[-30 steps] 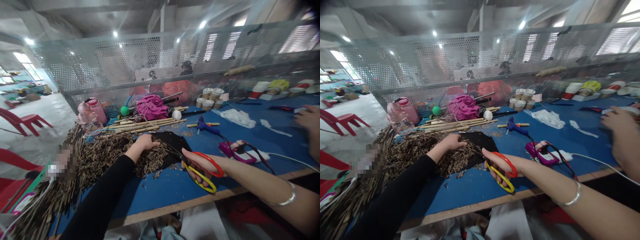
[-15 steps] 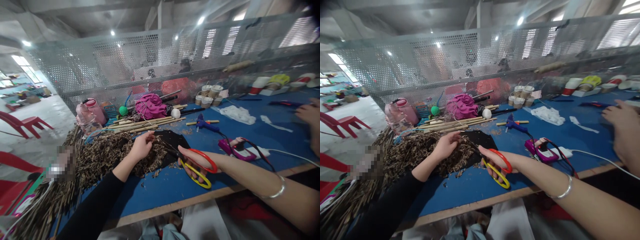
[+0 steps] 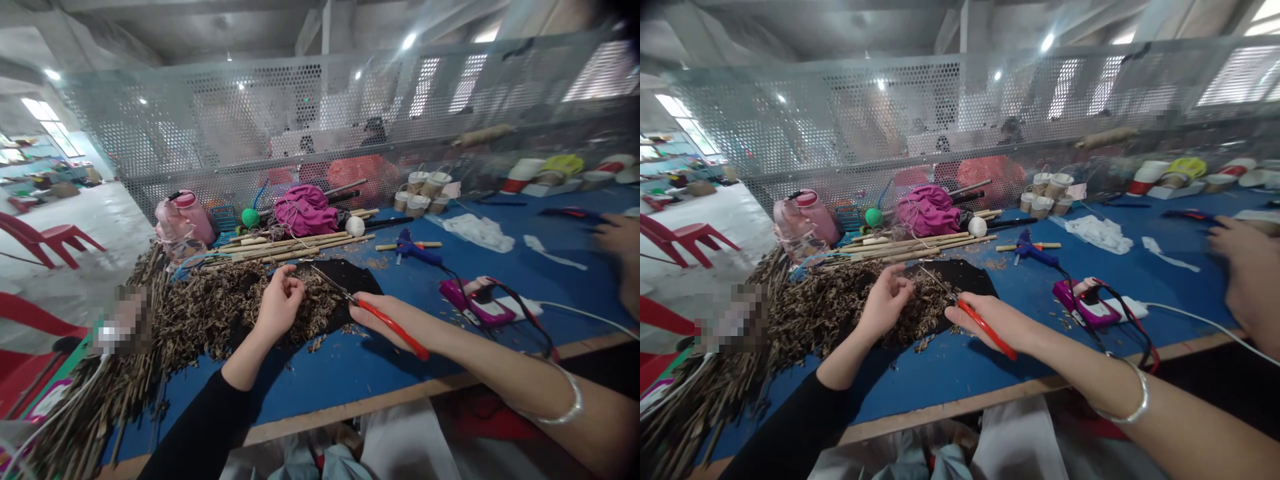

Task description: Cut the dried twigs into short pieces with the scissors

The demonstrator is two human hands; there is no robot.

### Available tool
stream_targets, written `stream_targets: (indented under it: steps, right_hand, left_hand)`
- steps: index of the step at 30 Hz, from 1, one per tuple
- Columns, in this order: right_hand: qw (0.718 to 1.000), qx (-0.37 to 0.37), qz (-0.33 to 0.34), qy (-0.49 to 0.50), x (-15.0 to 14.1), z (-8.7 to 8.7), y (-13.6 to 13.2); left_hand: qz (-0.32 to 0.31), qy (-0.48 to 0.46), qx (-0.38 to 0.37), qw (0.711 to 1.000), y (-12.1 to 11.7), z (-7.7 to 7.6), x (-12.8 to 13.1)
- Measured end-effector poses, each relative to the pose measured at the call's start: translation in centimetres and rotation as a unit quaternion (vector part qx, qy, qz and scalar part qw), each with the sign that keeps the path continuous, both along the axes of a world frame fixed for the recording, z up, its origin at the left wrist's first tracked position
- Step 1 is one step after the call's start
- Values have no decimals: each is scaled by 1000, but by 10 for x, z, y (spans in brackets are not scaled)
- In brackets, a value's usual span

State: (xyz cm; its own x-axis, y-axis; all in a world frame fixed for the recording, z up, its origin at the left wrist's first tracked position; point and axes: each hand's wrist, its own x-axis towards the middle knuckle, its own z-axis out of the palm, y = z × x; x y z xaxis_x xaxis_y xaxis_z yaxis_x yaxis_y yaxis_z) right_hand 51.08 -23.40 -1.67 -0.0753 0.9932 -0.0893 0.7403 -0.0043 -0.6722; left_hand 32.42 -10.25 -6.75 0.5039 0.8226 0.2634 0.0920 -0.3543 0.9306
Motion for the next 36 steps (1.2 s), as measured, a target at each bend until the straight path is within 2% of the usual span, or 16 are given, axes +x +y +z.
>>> stream_targets:
  steps: [5, 11, 14, 18, 21, 24, 28, 36]
  right_hand:
    - [1000, 4, -25, 4, -7, -15, 11]
    - [998, -10, -52, -38, -9, -34, 16]
    - [998, -14, -54, -29, -10, -32, 14]
    - [997, -39, -54, 51, -11, -21, 8]
    - [996, -40, -30, 74, -10, -17, 5]
    - [998, -36, -2, 58, -12, -17, 6]
    - [999, -23, -22, 44, -19, -20, 10]
    - [997, -22, -49, 53, -19, -25, 9]
  left_hand:
    - [-45, 45, 22, 998, -8, 1, -2]
    - [-28, 87, 60, 994, -13, -1, -3]
    - [-22, 77, 56, 995, -12, -8, -1]
    - [32, 3, -11, 999, -8, -15, 2]
    - [41, -62, -63, 995, -9, -12, 4]
    - [24, -81, -87, 993, -12, -6, 4]
    - [18, -63, -88, 994, -13, -7, 4]
    - [57, -18, -36, 998, -10, -13, 1]
